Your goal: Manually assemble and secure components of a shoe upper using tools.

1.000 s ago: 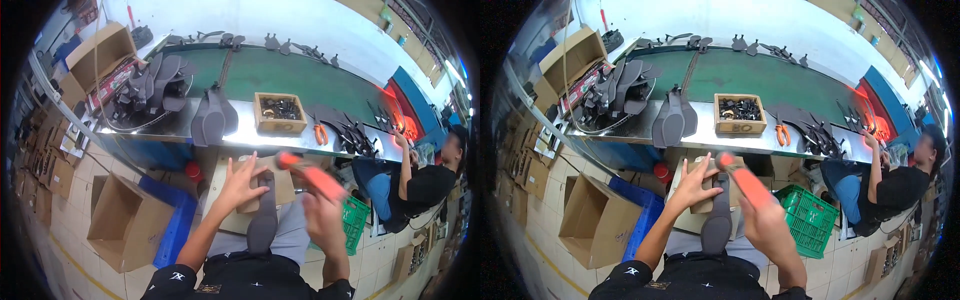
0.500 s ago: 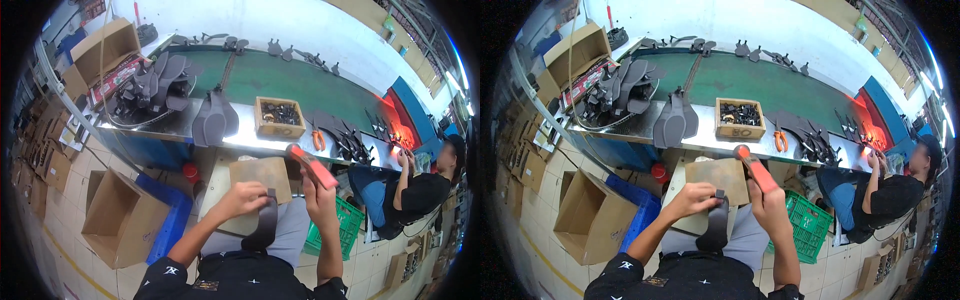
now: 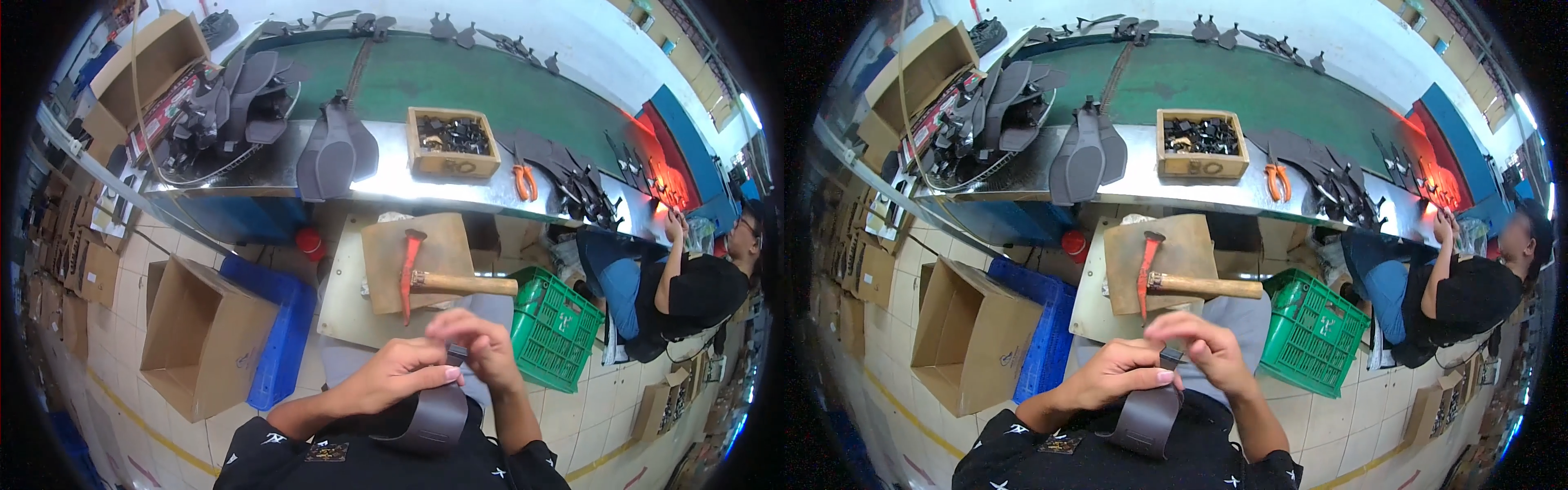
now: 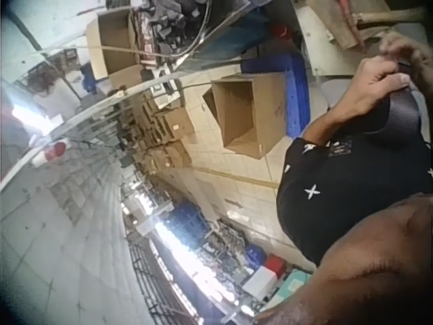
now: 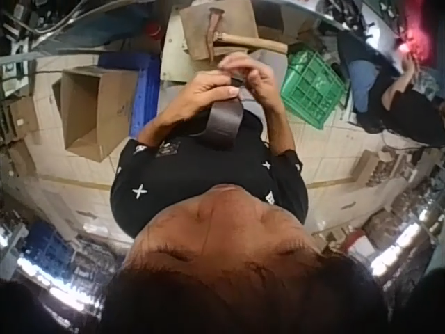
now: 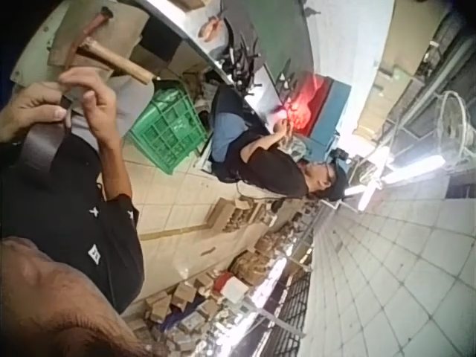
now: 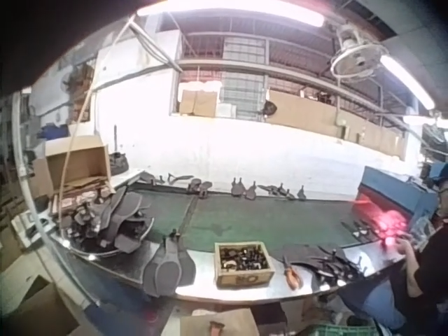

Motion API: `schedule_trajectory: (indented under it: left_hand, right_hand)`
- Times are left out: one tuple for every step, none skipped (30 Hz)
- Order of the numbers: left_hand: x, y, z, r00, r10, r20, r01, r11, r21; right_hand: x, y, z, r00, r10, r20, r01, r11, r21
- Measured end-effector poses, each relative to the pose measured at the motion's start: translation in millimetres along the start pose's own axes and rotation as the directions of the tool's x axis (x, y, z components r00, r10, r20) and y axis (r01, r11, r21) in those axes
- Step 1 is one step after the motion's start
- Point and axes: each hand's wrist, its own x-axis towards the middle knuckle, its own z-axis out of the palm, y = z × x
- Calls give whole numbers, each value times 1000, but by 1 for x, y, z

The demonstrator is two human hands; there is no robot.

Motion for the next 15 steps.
schedule_trajectory:
  left_hand:
    - [0, 2, 4, 1000, -14, 13, 14, 1000, -6]
    - [0, 3, 8, 994, -93, 56, 100, 985, -137]
    - [1, 4, 11, 980, -167, 106, 190, 946, -262]
    - [2, 4, 14, 976, -183, 118, 209, 940, -271]
    - [3, 5, 17, 966, -182, 181, 237, 906, -352]
    - [3, 5, 19, 955, -175, 240, 266, 864, -428]
    - [4, 5, 21, 952, -183, 247, 277, 858, -432]
    - [5, 6, 23, 946, -185, 266, 287, 860, -422]
    - [6, 7, 24, 941, -185, 283, 293, 863, -411]
    - [9, 5, 24, 940, -184, 289, 294, 866, -405]
    - [10, 3, 25, 940, -204, 272, 304, 864, -401]
    - [11, 1, 26, 942, -221, 252, 309, 865, -396]
    - [9, -3, 23, 948, -214, 234, 291, 878, -379]
    - [9, -9, 21, 964, -208, 165, 258, 876, -408]
    - [7, -10, 22, 975, -201, 91, 220, 876, -430]
  right_hand:
    - [-11, -3, 9, 998, 47, -29, -38, 969, 246]
    - [-17, -5, 16, 994, 98, -49, -63, 876, 478]
    - [-20, -6, 19, 992, 112, -63, -68, 872, 485]
    - [-22, -7, 22, 991, 119, -56, -73, 852, 518]
    - [-23, -8, 23, 991, 124, -49, -77, 832, 549]
    - [-24, -11, 22, 993, 111, -44, -66, 817, 573]
    - [-25, -12, 21, 991, 121, -51, -70, 813, 579]
    - [-26, -14, 19, 995, 81, -62, -32, 824, 566]
    - [-26, -15, 18, 997, 36, -70, 8, 834, 552]
    - [-25, -15, 14, 997, 13, -74, 30, 835, 549]
    - [-21, -14, 8, 997, 4, -78, 39, 838, 544]
    - [-16, -13, -2, 982, 12, -188, 52, 942, 332]
    - [-2, -7, -13, 958, -21, -286, 54, 992, 110]
    - [17, 0, -35, 880, -87, -466, 0, 983, -184]
    - [40, 10, -64, 768, -209, -606, -103, 893, -438]
